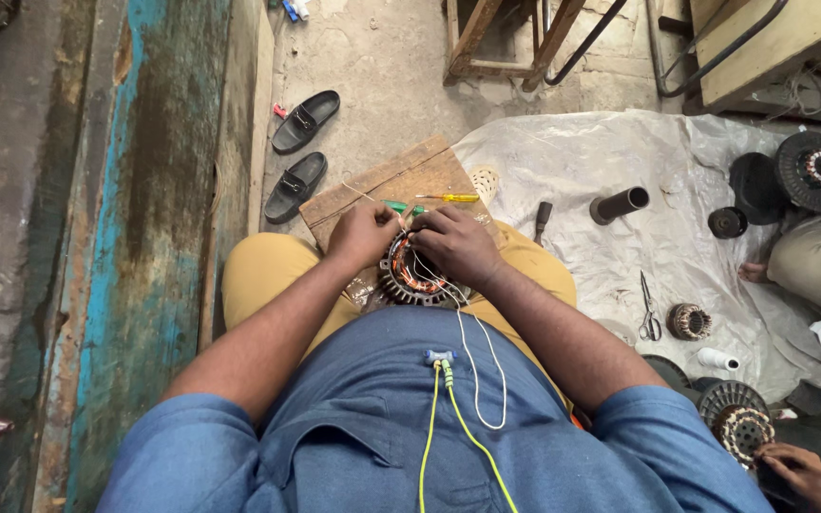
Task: The person sits on the floor and winds copper wire into the slots of a motor stator using a screwdriver to press the wire down. The person repeatedly pulls wire, inserts it into slots, and uses the tool to compact the winding.
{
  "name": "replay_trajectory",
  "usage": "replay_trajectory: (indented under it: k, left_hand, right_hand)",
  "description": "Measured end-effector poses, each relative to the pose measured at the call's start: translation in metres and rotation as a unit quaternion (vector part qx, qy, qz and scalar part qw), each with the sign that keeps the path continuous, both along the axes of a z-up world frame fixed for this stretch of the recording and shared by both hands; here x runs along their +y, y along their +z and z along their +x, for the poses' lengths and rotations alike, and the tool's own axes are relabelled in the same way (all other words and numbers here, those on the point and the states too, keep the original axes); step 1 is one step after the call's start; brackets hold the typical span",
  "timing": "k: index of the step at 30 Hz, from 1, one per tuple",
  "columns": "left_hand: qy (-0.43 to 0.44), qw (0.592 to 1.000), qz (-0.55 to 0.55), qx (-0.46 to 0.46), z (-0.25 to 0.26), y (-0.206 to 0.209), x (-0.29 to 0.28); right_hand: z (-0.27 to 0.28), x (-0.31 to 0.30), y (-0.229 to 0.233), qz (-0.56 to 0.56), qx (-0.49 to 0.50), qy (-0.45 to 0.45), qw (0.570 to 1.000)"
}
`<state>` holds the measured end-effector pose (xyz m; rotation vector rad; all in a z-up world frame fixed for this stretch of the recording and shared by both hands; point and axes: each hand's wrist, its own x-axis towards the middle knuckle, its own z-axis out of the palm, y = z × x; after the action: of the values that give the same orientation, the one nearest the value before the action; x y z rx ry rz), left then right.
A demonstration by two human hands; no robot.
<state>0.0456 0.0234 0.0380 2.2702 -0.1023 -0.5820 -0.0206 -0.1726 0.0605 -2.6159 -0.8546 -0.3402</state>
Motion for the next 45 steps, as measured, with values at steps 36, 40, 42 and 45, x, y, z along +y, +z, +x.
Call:
replay_trajectory:
  k: [36,40,42,45]
  left_hand:
    - [-0.084,0.996,0.043,0.004,-0.005,0.000,0.012]
    - [-0.050,0.999,0.014,-0.003,0.004,-0.004,0.004]
    - [0.002,0.996,-0.048,0.081,0.007,-0.007,0.006]
    - [0.025,0.982,-0.172,0.073,0.014,-0.010,0.006]
  right_hand:
    - [0.002,-0.001,-0.003,0.018,-0.018,0.017,1.000]
    - [0.000,-0.001,-0.004,0.020,-0.014,0.012,1.000]
    - [0.000,0.000,-0.004,0.014,-0.017,0.013,1.000]
    - [0.001,-0.001,-0.004,0.015,-0.013,0.008,1.000]
